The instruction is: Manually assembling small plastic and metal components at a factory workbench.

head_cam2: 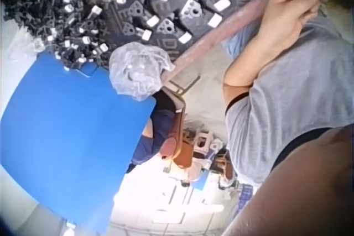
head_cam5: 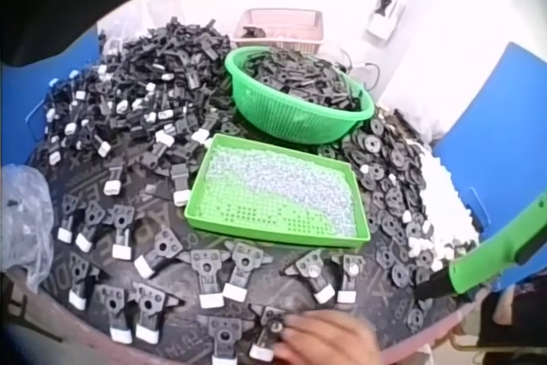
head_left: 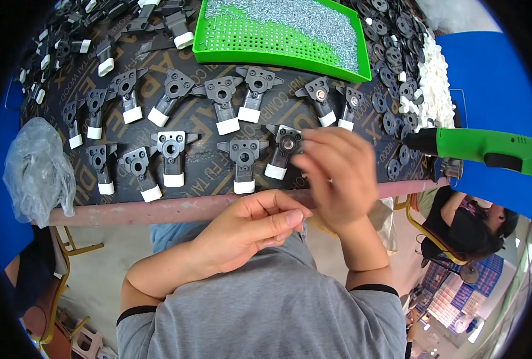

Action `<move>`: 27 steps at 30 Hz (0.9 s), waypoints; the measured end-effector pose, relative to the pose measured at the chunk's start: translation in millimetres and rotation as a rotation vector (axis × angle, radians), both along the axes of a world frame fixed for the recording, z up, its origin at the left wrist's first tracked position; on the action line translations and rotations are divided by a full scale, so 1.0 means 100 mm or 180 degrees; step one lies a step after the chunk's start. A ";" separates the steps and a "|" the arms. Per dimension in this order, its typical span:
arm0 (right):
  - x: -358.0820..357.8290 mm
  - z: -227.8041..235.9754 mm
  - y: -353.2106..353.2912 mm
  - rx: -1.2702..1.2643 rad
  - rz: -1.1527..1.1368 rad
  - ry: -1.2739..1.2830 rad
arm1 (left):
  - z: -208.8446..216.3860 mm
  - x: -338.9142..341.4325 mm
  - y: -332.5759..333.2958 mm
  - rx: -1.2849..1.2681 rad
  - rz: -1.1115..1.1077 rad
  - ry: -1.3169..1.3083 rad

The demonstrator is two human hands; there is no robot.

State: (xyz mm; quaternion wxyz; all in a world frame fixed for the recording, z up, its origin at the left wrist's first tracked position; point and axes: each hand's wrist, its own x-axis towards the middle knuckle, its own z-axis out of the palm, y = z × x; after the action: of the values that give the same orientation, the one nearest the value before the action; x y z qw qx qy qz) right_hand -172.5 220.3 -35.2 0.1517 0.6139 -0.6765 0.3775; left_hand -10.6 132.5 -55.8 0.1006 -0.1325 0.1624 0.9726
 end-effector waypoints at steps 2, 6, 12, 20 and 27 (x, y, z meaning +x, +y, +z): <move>-0.04 0.11 0.09 -0.0070 -0.0256 -0.0133 | 0.05 0.00 -0.02 0.0005 -0.0008 -0.0067; -0.08 0.35 0.26 0.0098 0.0286 -0.0951 | 0.04 0.03 -0.02 0.0140 0.0027 0.0025; 0.17 0.43 0.26 0.0545 0.0576 -0.1351 | 0.08 0.01 0.01 -0.0055 0.0439 0.0036; 0.01 0.50 -0.11 0.0817 0.0603 -0.1394 | 0.30 0.08 -0.23 -0.0365 0.0592 -0.0174; -0.33 0.19 -0.80 0.1327 -0.0327 -0.1902 | 0.33 0.24 -0.23 -0.0491 0.0676 -0.0160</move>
State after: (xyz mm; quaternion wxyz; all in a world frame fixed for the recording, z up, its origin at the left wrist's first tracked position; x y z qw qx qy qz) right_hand -205.3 140.3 -16.2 -0.1622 0.4596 -0.7833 0.3860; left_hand 13.4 109.7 -22.9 -0.0093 -0.1807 0.2192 0.9588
